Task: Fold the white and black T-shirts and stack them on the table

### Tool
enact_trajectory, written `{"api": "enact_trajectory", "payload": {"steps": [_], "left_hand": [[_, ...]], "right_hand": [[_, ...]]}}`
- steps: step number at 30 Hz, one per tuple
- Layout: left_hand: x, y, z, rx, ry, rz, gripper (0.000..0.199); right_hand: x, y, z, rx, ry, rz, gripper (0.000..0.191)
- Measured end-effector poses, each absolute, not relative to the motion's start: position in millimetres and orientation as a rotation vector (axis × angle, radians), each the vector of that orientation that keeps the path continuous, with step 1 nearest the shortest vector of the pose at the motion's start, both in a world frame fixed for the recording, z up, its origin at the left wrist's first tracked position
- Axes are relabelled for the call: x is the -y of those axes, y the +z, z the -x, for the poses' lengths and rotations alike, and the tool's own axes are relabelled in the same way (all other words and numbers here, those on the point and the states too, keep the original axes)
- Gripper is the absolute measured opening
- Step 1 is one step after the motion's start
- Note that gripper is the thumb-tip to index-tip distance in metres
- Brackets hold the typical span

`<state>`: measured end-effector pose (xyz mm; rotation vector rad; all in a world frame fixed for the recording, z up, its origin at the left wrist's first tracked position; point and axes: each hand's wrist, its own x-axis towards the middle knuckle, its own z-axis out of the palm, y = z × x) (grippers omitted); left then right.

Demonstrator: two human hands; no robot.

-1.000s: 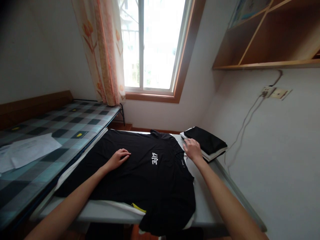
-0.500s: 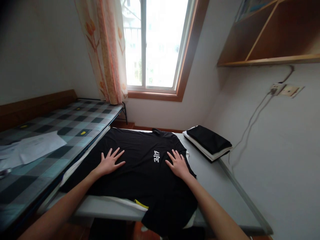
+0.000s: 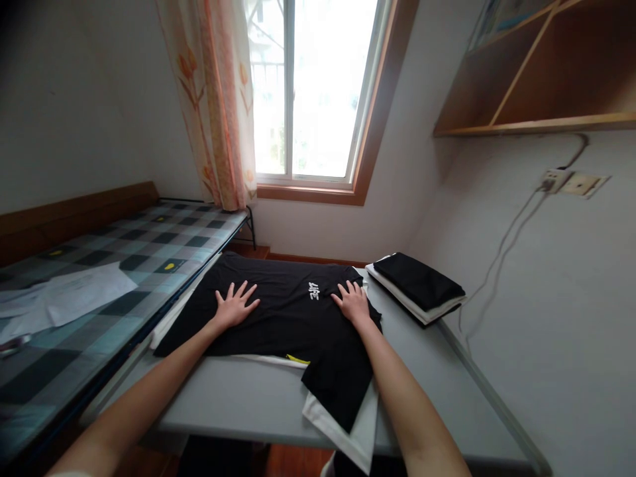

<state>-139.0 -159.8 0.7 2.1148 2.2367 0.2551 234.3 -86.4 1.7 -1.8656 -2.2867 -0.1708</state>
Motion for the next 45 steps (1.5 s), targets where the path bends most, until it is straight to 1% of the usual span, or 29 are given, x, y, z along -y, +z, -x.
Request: {"api": "enact_trajectory", "payload": {"steps": [4,10,13,16,20,27,32,39,45], "left_hand": [[152.1,-0.3,139.3,-2.245,0.266,-2.112,0.063],[162.9,0.3,132.8,-2.281,0.273,-2.174,0.058],[178.9,1.5,122.0,-2.384,0.257,-2.122,0.061],[194.6,2.1,114.2,-2.371,0.219,-2.074,0.069],[197.7,1.1,115.0,-2.295,0.214,-2.063,0.073],[161.1,-0.7,125.4,-2.264,0.274,-2.087,0.068],[147.2,-1.3,131.0,-2.25,0.307,-2.128,0.062],[152.4,-7.0,135.0,-2.214,0.343,-2.209,0.058],[153.7,-5.7,133.9,-2.22,0.358,-2.237,0.054]], "right_hand": [[100.4,2.6,-220.9,2.258,-0.292,1.841,0.042],[142.6,6.1,-218.8,2.278,-0.32,1.769,0.037],[162.4,5.2,-220.6,2.253,-0.319,1.799,0.039],[173.6,-0.3,-220.5,2.224,-0.289,1.836,0.046],[169.8,-8.0,-219.7,2.205,-0.24,1.856,0.049],[135.8,-9.2,-213.8,2.16,-0.144,1.881,0.049],[126.9,-8.5,-210.5,2.094,-0.104,1.866,0.046],[133.3,-11.2,-221.1,2.097,-0.038,1.784,0.042],[138.4,-5.6,-234.9,1.941,-0.007,1.872,0.036]]}}
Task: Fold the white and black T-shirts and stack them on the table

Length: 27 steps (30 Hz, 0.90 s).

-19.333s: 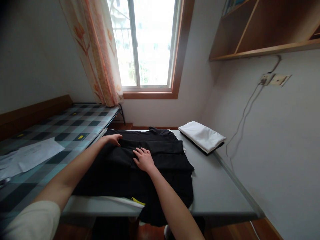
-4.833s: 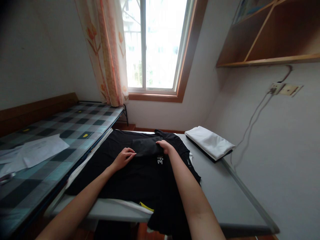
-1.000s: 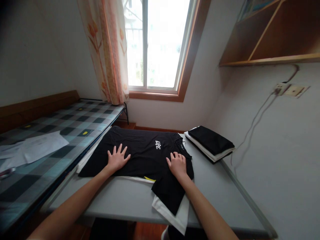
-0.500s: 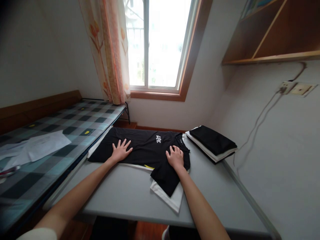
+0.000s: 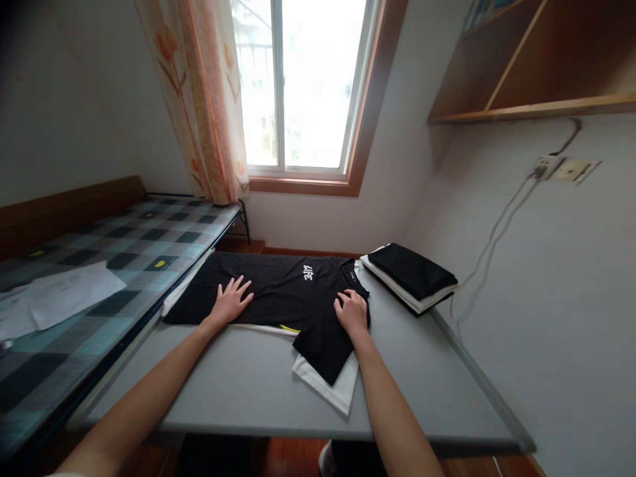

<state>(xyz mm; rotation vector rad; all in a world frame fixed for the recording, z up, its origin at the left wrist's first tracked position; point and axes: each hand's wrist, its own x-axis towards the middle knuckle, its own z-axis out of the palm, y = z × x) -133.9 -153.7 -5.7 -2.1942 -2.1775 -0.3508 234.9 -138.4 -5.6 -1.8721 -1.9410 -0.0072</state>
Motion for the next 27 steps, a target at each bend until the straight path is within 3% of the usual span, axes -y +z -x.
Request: {"api": "enact_trajectory", "payload": {"steps": [8,27], "left_hand": [[154.1,-6.4,134.1,2.166,-0.349,2.201,0.054],[150.6,-1.5,158.0,2.362,-0.337,2.021,0.054]], "right_hand": [[136.8,-8.3,-249.9,1.853,0.153,1.806,0.033],[139.0,-10.2,-249.6,1.859,0.132,1.808,0.031]]}}
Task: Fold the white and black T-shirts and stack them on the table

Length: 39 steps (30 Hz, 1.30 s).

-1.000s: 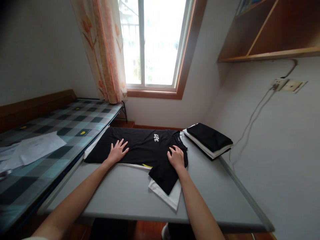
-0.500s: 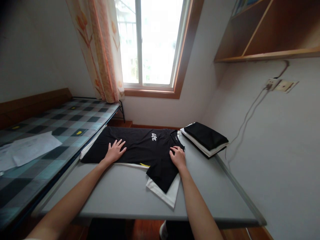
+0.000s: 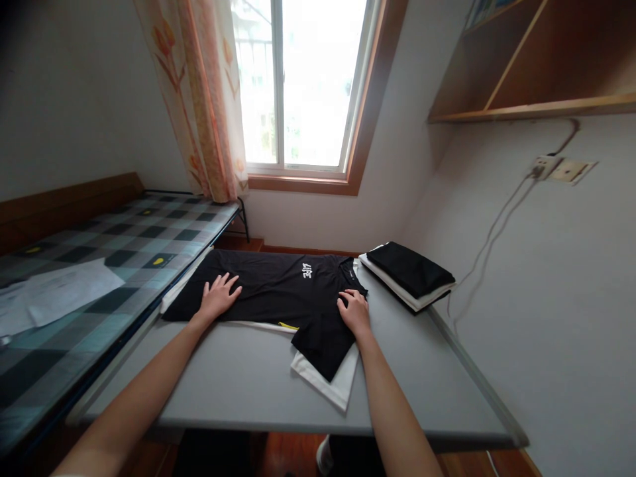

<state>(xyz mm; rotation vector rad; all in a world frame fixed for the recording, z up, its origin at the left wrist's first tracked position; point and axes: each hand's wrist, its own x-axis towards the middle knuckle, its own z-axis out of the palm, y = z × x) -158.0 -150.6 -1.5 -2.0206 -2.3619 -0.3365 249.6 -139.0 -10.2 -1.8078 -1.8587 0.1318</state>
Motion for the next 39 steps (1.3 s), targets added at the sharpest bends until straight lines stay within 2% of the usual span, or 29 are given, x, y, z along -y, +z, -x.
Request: {"api": "enact_trajectory", "payload": {"steps": [6,12,17,24,29,39], "left_hand": [[150.5,7.2,194.5,2.59,-0.316,1.679,0.058],[162.3,20.1,208.3,2.584,-0.351,1.458,0.05],[167.7,31.6,209.4,2.639,-0.262,1.433,0.042],[168.2,34.1,213.3,2.641,-0.212,1.5,0.038],[168.7,32.8,214.8,2.618,-0.199,1.522,0.037],[169.0,38.8,221.0,2.674,-0.182,1.574,0.039]], "right_hand": [[139.8,-4.7,-251.2,1.848,0.119,1.826,0.031],[146.6,7.6,-269.2,1.542,-0.056,2.206,0.033],[149.9,9.4,-285.1,1.443,0.04,2.391,0.037],[141.7,6.0,-285.1,1.565,0.233,2.298,0.04],[139.3,3.7,-289.5,1.532,0.207,2.276,0.03],[142.0,2.6,-299.5,1.436,0.049,2.21,0.024]]}}
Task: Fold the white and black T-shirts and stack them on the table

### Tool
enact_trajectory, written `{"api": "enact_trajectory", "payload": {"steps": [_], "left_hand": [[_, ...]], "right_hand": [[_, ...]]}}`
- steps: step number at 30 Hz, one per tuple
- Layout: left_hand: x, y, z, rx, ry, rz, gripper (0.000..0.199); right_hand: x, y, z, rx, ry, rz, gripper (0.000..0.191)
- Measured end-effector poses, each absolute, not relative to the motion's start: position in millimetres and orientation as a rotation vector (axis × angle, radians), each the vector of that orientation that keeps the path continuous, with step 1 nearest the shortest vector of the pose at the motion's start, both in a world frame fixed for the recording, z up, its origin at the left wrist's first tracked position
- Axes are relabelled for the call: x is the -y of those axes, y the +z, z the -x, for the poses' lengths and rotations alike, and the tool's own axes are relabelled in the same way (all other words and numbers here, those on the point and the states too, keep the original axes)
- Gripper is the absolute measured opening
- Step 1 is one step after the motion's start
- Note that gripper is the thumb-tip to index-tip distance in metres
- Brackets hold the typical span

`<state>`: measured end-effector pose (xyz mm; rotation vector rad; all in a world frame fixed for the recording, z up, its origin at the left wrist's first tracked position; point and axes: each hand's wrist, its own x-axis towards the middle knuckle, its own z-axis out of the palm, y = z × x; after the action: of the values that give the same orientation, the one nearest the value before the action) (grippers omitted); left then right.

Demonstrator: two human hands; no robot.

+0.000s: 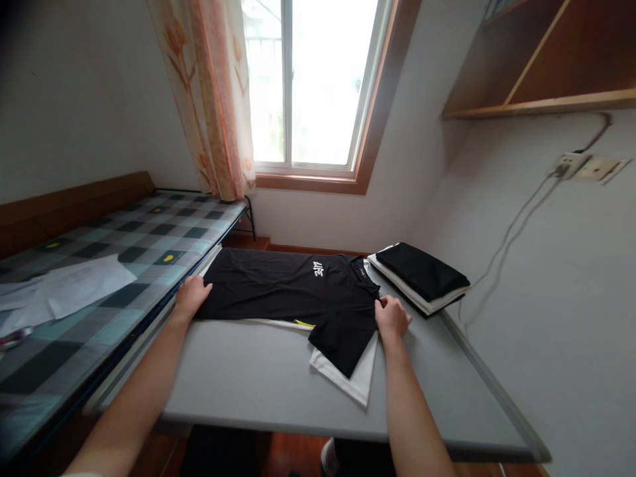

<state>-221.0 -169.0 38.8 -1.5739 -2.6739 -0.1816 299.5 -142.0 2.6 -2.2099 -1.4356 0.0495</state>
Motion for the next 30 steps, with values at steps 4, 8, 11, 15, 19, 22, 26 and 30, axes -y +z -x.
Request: {"api": "enact_trajectory", "payload": {"steps": [4,8,11,15,19,22,26,30], "left_hand": [[168.5,39.7,224.2,2.669,-0.153,1.541,0.039],[168.5,38.8,225.6,2.665,-0.138,1.53,0.038],[167.9,37.9,226.9,2.69,-0.152,1.532,0.036],[166.8,37.1,227.2,2.702,-0.224,1.574,0.032],[166.6,37.7,224.4,2.705,-0.284,1.582,0.034],[167.1,39.4,222.9,2.731,-0.258,1.546,0.035],[167.2,40.9,224.5,2.765,-0.195,1.46,0.041],[166.1,40.2,224.9,2.778,-0.19,1.45,0.041]], "right_hand": [[139.0,3.5,-297.3,1.433,-0.002,1.983,0.026],[135.6,2.4,-298.1,1.414,0.055,1.917,0.028],[134.6,-0.1,-299.3,1.446,0.115,1.975,0.031],[135.1,-2.1,-300.2,1.439,0.132,2.061,0.032],[135.4,-2.0,-300.0,1.437,0.139,2.078,0.033],[135.2,-1.6,-299.7,1.427,0.14,2.079,0.033],[135.4,-1.1,-299.7,1.401,0.122,2.083,0.034],[135.6,-0.5,-299.7,1.393,0.11,2.087,0.034]]}}
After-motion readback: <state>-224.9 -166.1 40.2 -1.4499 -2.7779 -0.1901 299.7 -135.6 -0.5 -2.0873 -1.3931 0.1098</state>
